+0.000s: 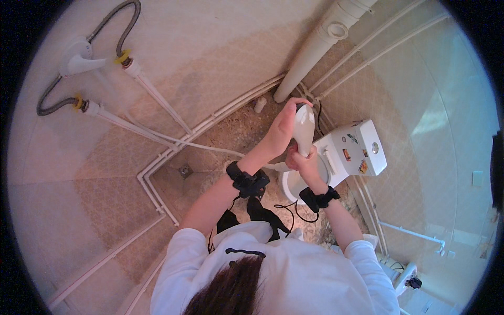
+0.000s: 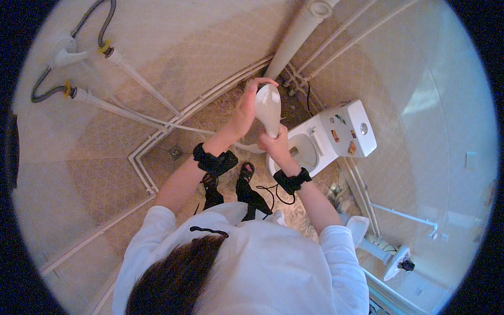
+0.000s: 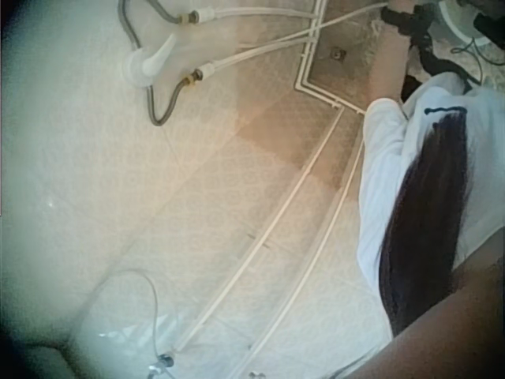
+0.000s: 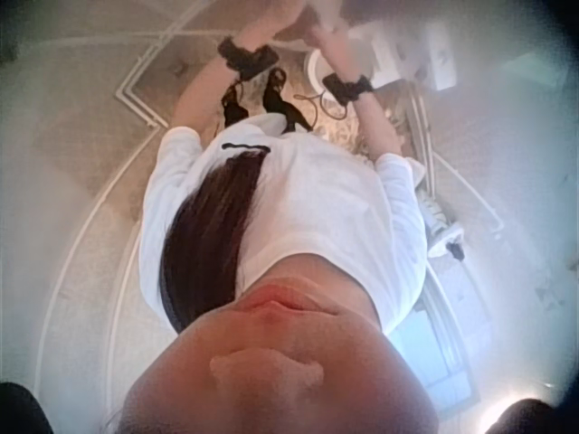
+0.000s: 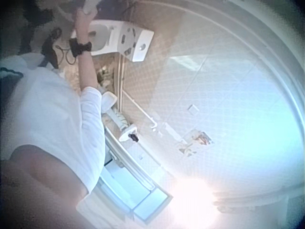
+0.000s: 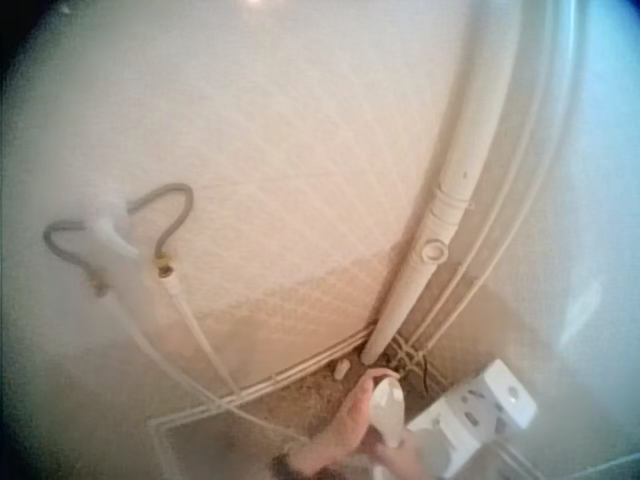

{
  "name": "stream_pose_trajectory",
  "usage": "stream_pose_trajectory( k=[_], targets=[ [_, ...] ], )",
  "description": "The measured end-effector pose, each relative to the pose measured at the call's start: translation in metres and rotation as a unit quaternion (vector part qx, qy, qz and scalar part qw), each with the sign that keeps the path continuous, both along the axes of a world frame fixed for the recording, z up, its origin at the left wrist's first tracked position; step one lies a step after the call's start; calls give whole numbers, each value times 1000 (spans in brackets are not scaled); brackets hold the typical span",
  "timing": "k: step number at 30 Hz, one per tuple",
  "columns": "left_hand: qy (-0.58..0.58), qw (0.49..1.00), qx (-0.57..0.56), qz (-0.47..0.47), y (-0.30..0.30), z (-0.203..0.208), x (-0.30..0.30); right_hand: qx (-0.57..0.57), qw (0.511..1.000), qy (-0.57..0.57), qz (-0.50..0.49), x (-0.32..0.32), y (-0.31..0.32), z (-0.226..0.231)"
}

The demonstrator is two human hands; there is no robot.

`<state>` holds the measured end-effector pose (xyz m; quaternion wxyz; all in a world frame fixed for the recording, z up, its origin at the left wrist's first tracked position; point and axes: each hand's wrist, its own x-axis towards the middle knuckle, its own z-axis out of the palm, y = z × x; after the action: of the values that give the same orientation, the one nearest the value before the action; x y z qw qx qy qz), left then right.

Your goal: The person installs a shower head by connecting a flexible hose to a wall-mounted water outlet and attaching the shower head to the hose. They test the water flow and then place the shower head into a wall holder.

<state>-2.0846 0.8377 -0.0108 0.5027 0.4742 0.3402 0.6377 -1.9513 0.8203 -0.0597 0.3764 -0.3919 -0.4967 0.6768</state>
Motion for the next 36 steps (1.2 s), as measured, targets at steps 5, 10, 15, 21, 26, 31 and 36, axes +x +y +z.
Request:
stream_pose_trajectory(
  k=[5, 10, 15, 21, 26, 31, 36],
  targets=[
    [25, 1000, -11, 15, 2, -19, 0, 4, 999, -48, 7, 4, 2, -5],
    [-116, 977, -179, -2, -26, -48, 2, 176, 957, -213, -92, -10, 8, -22],
    [175, 944, -225, 166, -48, -60, 16, 153, 959, -234, -45, -29, -2, -59],
    [106, 946, -222, 212, -49, -81, -6, 366, 836, -399, 92, -49, -10, -33],
    [92, 953, -194, 214, -64, -75, -34, 251, 849, -370, 282, -27, 17, -6],
    [72, 976, -173, 112, -73, -64, -45, -131, 989, -12, 71, -44, 34, 7],
    [38, 976, -174, 125, -76, -54, -37, -172, 979, 103, -26, -83, 24, 30]
  ],
)
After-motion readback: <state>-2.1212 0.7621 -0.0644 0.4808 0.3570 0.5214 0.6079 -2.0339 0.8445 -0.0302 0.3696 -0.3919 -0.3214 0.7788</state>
